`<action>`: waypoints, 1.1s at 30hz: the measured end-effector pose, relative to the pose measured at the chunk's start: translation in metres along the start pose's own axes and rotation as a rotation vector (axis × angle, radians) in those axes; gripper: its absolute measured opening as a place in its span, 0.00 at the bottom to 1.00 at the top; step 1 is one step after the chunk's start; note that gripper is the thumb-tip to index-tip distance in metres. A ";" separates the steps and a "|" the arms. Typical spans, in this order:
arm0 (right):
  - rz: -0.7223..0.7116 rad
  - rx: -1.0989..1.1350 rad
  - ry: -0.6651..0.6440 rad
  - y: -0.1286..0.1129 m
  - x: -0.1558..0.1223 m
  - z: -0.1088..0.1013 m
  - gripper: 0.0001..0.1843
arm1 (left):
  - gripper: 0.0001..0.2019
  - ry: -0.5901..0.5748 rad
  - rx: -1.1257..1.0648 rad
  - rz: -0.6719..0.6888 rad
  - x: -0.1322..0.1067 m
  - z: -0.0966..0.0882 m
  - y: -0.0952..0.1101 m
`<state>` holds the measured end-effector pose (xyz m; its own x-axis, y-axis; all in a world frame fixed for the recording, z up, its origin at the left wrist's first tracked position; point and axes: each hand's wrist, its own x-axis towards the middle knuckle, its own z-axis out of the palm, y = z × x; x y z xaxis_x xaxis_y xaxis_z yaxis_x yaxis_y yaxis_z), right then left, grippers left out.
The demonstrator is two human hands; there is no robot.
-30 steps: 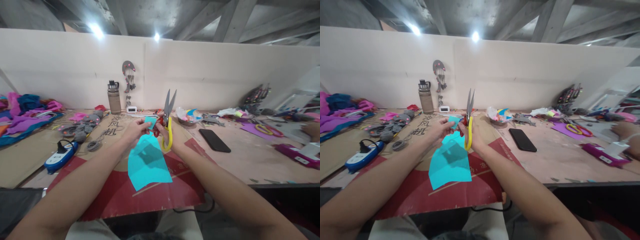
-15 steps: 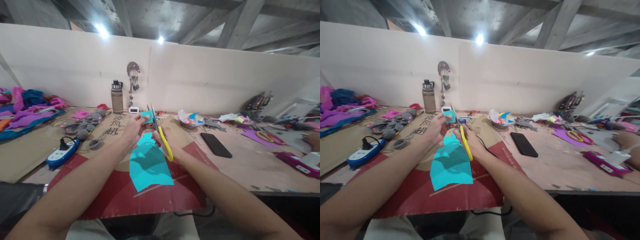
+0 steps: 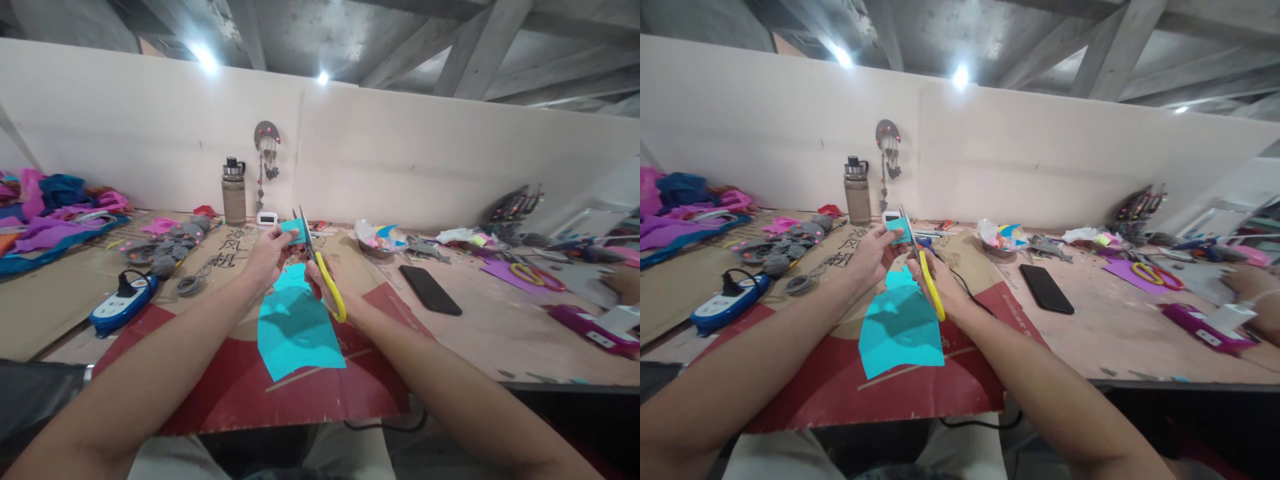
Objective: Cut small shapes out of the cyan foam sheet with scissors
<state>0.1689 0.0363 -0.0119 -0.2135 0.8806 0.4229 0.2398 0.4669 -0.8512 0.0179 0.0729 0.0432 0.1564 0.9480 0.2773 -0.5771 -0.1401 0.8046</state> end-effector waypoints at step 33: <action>0.009 0.073 0.027 -0.008 -0.004 0.002 0.26 | 0.12 -0.031 0.031 0.026 0.000 -0.002 0.001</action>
<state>0.1662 0.0287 -0.0080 -0.1862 0.8872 0.4222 0.1721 0.4525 -0.8750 0.0157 0.0731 0.0433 0.1663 0.9347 0.3141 -0.5566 -0.1740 0.8123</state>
